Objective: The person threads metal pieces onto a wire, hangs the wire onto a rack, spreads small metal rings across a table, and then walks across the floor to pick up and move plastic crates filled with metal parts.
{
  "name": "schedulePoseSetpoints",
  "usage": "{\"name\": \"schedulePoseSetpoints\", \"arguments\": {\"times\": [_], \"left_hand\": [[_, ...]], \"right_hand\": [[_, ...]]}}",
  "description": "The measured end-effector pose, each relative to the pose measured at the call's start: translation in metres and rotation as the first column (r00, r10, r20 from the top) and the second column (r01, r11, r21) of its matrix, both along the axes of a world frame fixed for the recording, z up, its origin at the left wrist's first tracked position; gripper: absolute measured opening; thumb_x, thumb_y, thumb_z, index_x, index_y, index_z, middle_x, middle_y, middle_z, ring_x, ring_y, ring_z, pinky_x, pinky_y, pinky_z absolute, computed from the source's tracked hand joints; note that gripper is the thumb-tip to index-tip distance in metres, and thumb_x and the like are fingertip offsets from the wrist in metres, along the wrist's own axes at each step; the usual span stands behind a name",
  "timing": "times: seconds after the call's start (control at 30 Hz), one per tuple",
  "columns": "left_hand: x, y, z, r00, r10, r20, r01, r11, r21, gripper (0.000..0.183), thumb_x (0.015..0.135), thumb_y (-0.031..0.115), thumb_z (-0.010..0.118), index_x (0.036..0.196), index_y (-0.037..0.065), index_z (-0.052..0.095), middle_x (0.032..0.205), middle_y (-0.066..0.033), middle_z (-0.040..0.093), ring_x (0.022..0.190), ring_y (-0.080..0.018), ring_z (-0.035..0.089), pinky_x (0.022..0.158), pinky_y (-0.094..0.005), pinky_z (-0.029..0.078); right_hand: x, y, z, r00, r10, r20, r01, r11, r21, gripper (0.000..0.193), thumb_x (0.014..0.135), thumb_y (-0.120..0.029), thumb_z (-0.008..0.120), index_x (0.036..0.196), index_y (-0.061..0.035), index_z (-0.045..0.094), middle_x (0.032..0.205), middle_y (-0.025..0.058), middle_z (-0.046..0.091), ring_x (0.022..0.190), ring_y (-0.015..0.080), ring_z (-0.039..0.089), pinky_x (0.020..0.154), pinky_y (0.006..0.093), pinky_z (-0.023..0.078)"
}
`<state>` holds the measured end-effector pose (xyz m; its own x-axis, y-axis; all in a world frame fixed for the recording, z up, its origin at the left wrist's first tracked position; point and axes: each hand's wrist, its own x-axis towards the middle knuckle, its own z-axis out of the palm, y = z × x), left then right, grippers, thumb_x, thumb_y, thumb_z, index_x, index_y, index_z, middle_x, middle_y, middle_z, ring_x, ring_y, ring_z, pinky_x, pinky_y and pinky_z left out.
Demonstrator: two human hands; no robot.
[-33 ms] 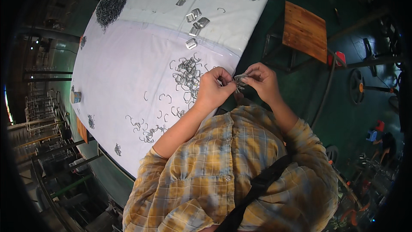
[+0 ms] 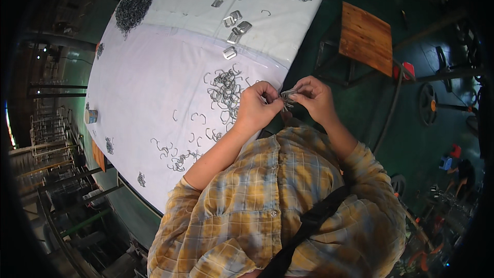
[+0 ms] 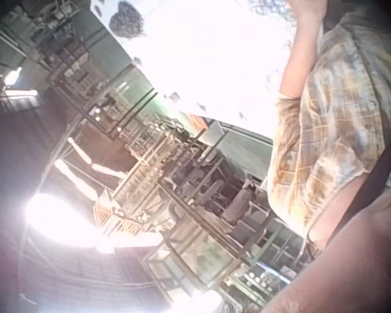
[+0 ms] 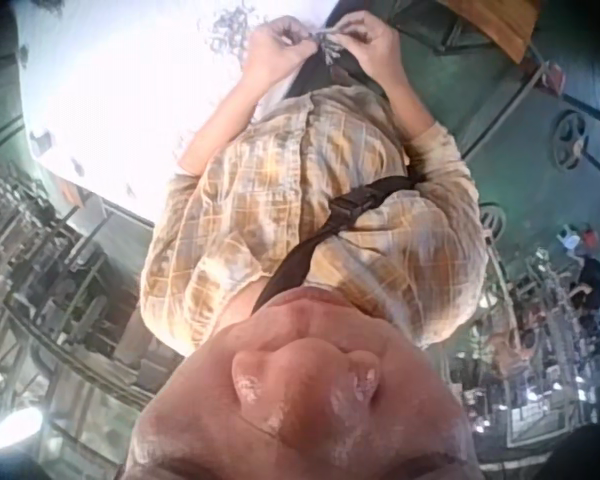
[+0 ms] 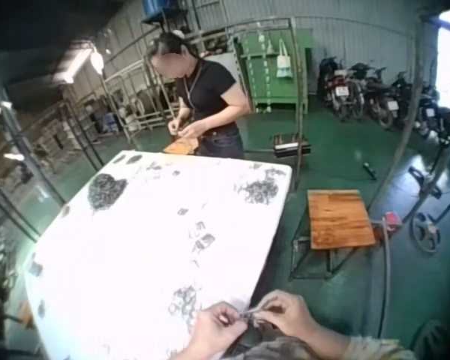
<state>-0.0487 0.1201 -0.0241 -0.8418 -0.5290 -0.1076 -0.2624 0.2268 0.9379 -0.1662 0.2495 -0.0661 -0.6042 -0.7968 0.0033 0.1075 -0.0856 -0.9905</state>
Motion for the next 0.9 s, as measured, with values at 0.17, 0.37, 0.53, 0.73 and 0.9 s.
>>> {"name": "schedulePoseSetpoints", "arguments": {"times": [0.17,0.37,0.53,0.73,0.9], "left_hand": [[-0.002,-0.002,-0.013,0.999,0.046,-0.027,-0.043,0.993,0.113,0.010,0.071,0.001,0.062,0.073,0.000,0.052,0.075,-0.0043,0.059,0.068,-0.0077,0.052,0.064,-0.0221,0.043],[0.010,-0.001,-0.012,0.979,-0.071,-0.190,0.084,0.994,0.064,0.010,0.079,-0.001,0.059,0.080,0.000,0.050,0.089,-0.0096,0.062,0.088,-0.0128,0.056,0.081,-0.0266,0.042],[0.015,0.002,0.002,0.976,-0.133,-0.175,0.137,0.991,0.009,0.011,0.076,-0.002,0.061,0.079,0.001,0.050,0.091,-0.0119,0.063,0.086,-0.0169,0.059,0.077,-0.0279,0.045],[0.016,0.008,0.001,0.972,-0.170,-0.161,0.156,0.983,-0.097,0.013,0.074,-0.004,0.061,0.078,0.001,0.050,0.090,-0.0120,0.062,0.085,-0.0202,0.060,0.077,-0.0292,0.045],[0.020,0.008,-0.001,0.985,-0.098,-0.143,0.095,0.995,-0.033,0.011,0.075,-0.005,0.059,0.078,0.000,0.050,0.090,-0.0124,0.062,0.084,-0.0175,0.059,0.077,-0.0281,0.044]], "right_hand": [[-0.009,-0.006,-0.003,0.994,0.070,-0.083,-0.071,0.997,-0.003,0.014,0.075,0.002,0.064,0.083,-0.0017,0.053,0.072,0.0030,0.061,0.065,0.0054,0.056,0.060,0.0195,0.044],[-0.048,-0.029,-0.013,0.933,0.357,-0.042,-0.359,0.931,-0.064,0.009,0.081,-0.003,0.060,0.086,0.0015,0.054,0.081,0.0058,0.059,0.076,0.0094,0.057,0.069,0.0228,0.047],[-0.044,-0.121,-0.011,0.721,0.282,-0.633,-0.254,0.957,0.138,0.026,0.074,-0.007,0.064,0.099,-0.0015,0.059,0.089,0.0096,0.056,0.081,0.0206,0.057,0.071,0.0296,0.046],[-0.028,-0.206,-0.047,0.480,0.384,-0.789,-0.188,0.923,0.335,0.031,0.072,-0.008,0.065,0.102,-0.0042,0.056,0.107,0.0104,0.051,0.097,0.0285,0.051,0.083,0.0362,0.043],[-0.029,-0.197,-0.024,0.674,0.398,-0.622,-0.169,0.903,0.395,0.022,0.070,-0.002,0.065,0.090,-0.0012,0.055,0.084,0.0100,0.061,0.079,0.0257,0.061,0.072,0.0361,0.048]]}}
